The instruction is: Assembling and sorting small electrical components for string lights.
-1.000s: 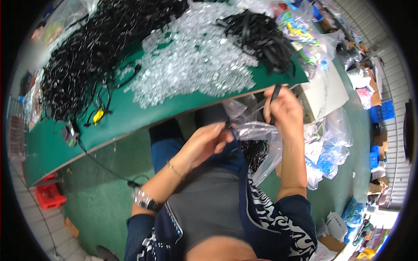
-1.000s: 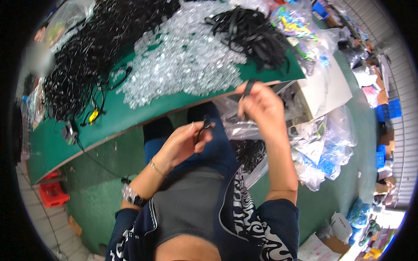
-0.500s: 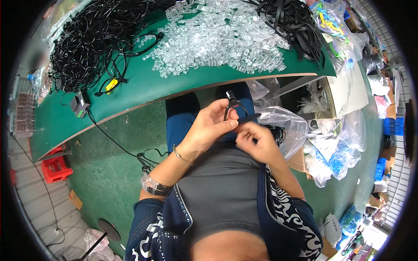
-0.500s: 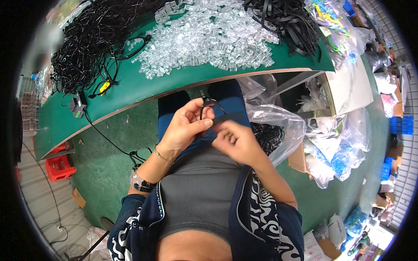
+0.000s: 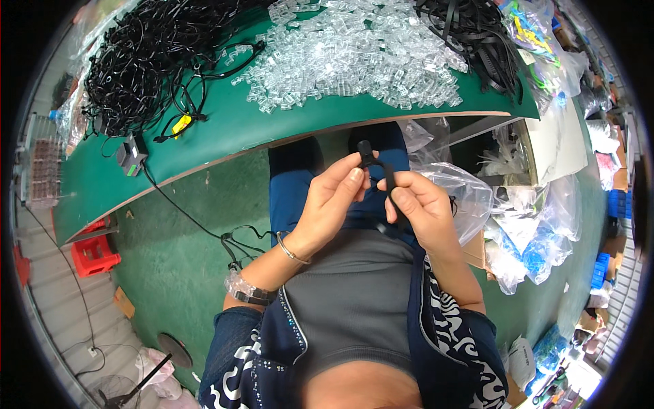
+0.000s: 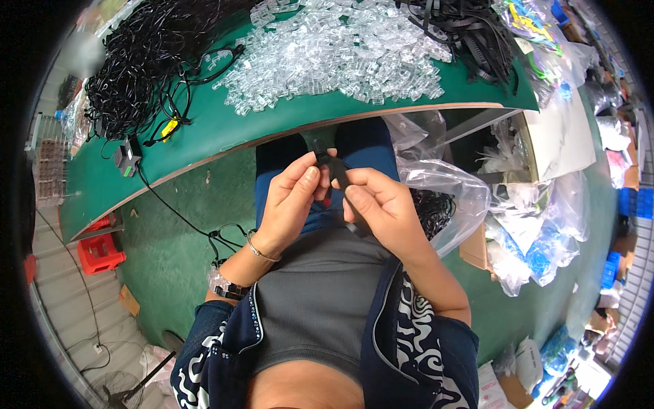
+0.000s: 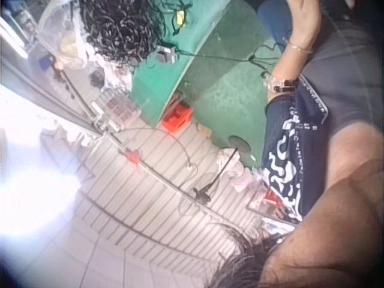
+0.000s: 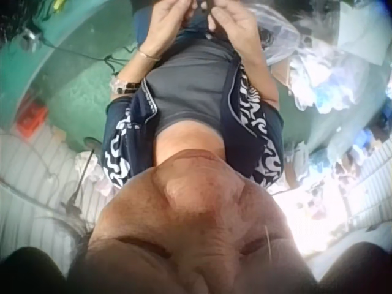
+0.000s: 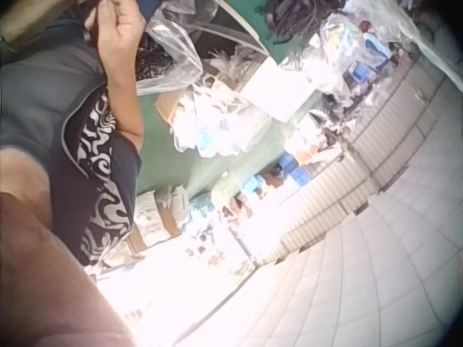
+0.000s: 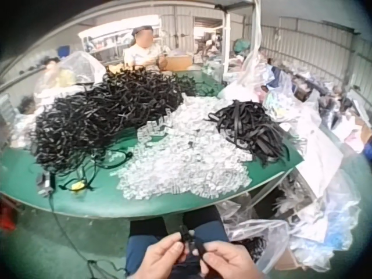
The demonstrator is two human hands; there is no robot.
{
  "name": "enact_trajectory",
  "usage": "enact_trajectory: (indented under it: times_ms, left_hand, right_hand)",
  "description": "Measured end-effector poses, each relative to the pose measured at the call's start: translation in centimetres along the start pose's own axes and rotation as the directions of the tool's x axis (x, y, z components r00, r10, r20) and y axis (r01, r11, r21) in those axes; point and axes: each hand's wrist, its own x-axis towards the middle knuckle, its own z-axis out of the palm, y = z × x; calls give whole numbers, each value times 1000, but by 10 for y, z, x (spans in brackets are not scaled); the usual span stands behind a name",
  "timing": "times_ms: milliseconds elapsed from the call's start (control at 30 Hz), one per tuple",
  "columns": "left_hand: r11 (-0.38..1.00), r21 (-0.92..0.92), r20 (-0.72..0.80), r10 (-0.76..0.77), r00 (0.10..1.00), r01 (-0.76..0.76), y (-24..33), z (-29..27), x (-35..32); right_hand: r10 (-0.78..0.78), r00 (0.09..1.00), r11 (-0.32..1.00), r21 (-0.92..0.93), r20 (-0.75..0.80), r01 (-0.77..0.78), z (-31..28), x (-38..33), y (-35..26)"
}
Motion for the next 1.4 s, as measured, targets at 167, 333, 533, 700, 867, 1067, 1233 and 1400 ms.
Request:
enact_trajectory:
  times_ms: [167, 333, 533, 700, 867, 1067, 1233, 1400]
  left_hand:
    - [983, 172, -2, 69, 998, -67, 0, 1, -3]
    - [818, 510, 75, 266, 961, -267, -6, 0, -3]
    - [582, 688, 178, 445, 878, -434, -13, 3, -2]
    - [438, 775, 221, 487, 845, -455, -19, 7, -5]
    - [237, 856, 289, 517, 805, -459, -26, 7, -6]
    - [210, 864, 305, 502, 809, -457, -24, 4, -6]
    - [164, 884, 324, 460, 827, -438, -26, 6, -10]
    - [222, 869, 301, 471, 829, -442, -21, 5, -7]
  right_hand:
    - [125, 992, 987, -103, -20, -126, 3, 3, 6]
    - [127, 988, 986, -101, -93, -136, 6, 4, 5]
    - [180, 969, 983, 1, -168, -182, 6, 3, 7]
    - [189, 959, 982, 25, -212, -188, 6, 5, 15]
    - [208, 959, 970, 165, -195, -176, 3, 2, 22]
    - [210, 961, 957, 242, -182, -163, 5, 1, 23]
    - [265, 951, 955, 181, -157, -236, -5, 0, 28]
    - [257, 964, 885, 418, -74, -204, -4, 2, 27]
